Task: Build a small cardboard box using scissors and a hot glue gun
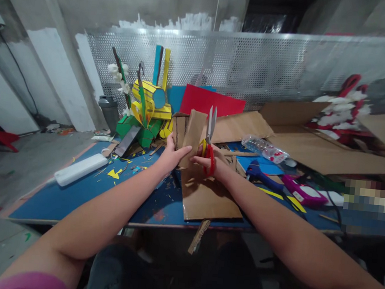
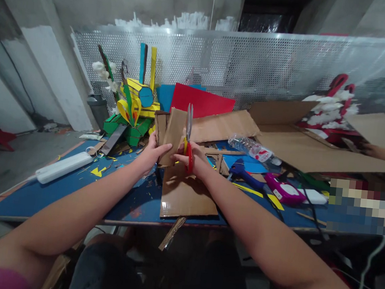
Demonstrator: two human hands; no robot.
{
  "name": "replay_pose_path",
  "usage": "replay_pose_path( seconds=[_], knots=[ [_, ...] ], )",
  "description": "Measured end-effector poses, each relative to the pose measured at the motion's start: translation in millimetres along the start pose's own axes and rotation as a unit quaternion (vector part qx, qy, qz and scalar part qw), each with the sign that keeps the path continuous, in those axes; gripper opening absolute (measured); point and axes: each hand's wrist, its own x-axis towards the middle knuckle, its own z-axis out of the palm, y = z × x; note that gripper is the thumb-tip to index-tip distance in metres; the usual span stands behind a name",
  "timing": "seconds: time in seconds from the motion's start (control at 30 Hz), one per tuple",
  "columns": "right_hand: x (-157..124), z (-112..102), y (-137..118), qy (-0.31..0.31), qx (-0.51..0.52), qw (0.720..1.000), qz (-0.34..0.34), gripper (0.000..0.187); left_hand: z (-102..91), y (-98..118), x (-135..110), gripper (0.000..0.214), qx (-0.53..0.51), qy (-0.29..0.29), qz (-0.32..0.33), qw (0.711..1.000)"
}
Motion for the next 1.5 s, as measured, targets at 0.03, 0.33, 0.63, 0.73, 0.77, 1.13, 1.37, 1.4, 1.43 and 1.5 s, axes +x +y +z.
replay_pose_path(
  seconds=[0.03, 0.33, 0.63, 0.73, 0.77, 1.13, 1.37, 1.4, 1.43, 1.5],
  knots=[
    [-1.1, -0.7, -2.7, -0.003, -0.007, 1.000, -0.008, 0.039, -0.4, -1.1, 0.7, 0.089, -0.002, 0.005, -0.002, 1.000],
    [-5.7, -2.6, -17.2, -0.050, 0.044, 0.998, -0.017, 0.043, -0.2, 2.3, 0.9, 0.102, -0.033, 0.002, -0.034, 0.999],
    [-5.0, 5.4, -15.0, -0.040, 0.078, 0.996, 0.011, 0.047, -8.7, -3.4, 6.1, 0.104, -0.006, 0.002, -0.047, 0.999],
    [-6.3, 6.9, -12.8, -0.039, 0.088, 0.995, 0.004, 0.044, -8.8, -4.0, 5.2, 0.092, 0.002, -0.003, -0.055, 0.998],
    [-6.6, 6.9, -11.9, -0.038, 0.095, 0.995, 0.004, 0.043, -8.4, -3.9, 4.8, 0.088, 0.004, 0.001, -0.060, 0.998],
    [-4.0, 6.0, -5.5, -0.034, 0.141, 0.989, 0.013, 0.035, 2.6, 1.3, 0.3, 0.096, -0.010, 0.035, -0.075, 0.997],
    [-5.0, 4.5, -4.6, -0.035, 0.128, 0.991, 0.015, 0.036, 2.9, 3.6, -3.5, 0.108, 0.009, 0.011, -0.012, 1.000],
    [-5.6, 4.1, -5.3, -0.041, 0.130, 0.991, 0.009, 0.034, 3.2, 4.4, -4.2, 0.108, 0.006, 0.009, -0.012, 1.000],
    [-6.1, 3.9, -6.2, -0.047, 0.134, 0.990, 0.003, 0.033, 3.3, 5.1, -4.9, 0.107, 0.004, 0.006, -0.013, 1.000],
    [-6.8, 3.6, -7.6, -0.050, 0.144, 0.988, -0.002, 0.032, 3.0, 5.9, -5.7, 0.105, 0.004, 0.001, -0.013, 1.000]
  ],
)
